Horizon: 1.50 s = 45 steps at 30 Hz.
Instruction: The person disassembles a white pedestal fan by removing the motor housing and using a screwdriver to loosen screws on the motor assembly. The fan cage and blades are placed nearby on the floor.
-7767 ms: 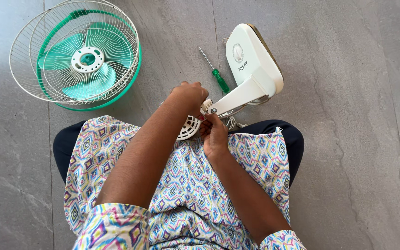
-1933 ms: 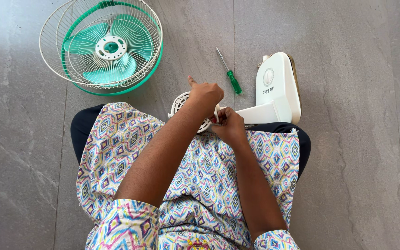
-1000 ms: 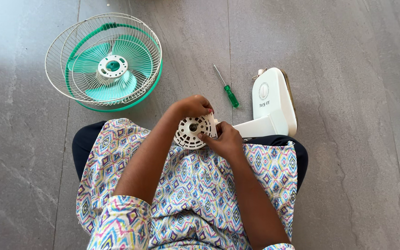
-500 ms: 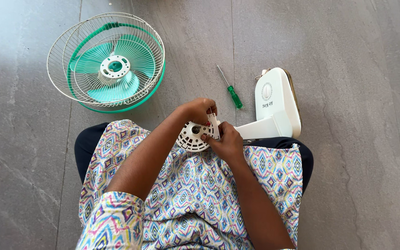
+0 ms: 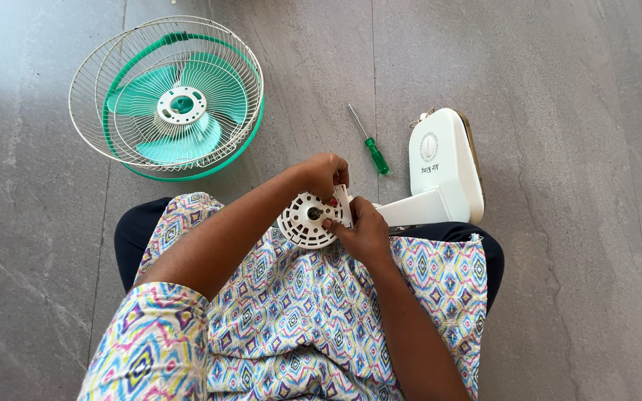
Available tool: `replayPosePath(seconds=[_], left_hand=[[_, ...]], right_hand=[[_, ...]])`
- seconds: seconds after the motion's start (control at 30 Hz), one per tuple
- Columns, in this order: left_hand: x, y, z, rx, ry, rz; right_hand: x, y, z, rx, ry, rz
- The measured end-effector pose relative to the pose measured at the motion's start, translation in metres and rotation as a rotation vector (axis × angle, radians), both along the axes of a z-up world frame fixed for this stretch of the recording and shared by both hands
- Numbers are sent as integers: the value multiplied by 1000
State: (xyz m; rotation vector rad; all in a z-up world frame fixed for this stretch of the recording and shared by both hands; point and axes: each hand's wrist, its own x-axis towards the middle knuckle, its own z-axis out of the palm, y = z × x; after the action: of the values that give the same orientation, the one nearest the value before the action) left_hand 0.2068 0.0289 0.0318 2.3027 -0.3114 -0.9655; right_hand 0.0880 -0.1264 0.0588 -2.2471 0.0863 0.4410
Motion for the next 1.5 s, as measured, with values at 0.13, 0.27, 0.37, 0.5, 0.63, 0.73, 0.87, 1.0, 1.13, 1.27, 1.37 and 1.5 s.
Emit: replayPosePath(seconds=[0.13,0.27,0.37,0.5,0.63,0.73,0.87,1.0,1.13,1.27,1.37,1.5], left_hand=[[-3,2,-3,-37,-45,2],[-5,5,-4,-72,-115,-23],[-8,5,-4,-67,-197,-58],[-12,2,-2,-71,-240,-74],[-22,0,3,-60,-256,-68],[-35,-2,7,-70,-318,-62],[-41,-4,9,-74,-391,-85],[-42,-4,12,-70,-422,-93],[-39,-3,16,-66,-398,-91],[-35,2,18,-76,-378,-76],[-31,3,19,-73,-354,-74],[-32,4,21,-38,-327,-76]], right_hand=[[0,0,-1,16,13,-5],[1,-1,-1,10,21,-8],[-1,-1,0,27,1,-9],[1,-3,2,-23,17,18],[6,-9,6,-107,29,103],[6,-19,13,-129,-39,217],[4,-24,16,-121,-53,224],[6,-26,21,-87,9,189],[5,-26,23,-108,23,204],[0,-25,21,-76,-25,214],[-2,-23,14,-75,-143,213],[-2,-16,5,-90,-105,141]])
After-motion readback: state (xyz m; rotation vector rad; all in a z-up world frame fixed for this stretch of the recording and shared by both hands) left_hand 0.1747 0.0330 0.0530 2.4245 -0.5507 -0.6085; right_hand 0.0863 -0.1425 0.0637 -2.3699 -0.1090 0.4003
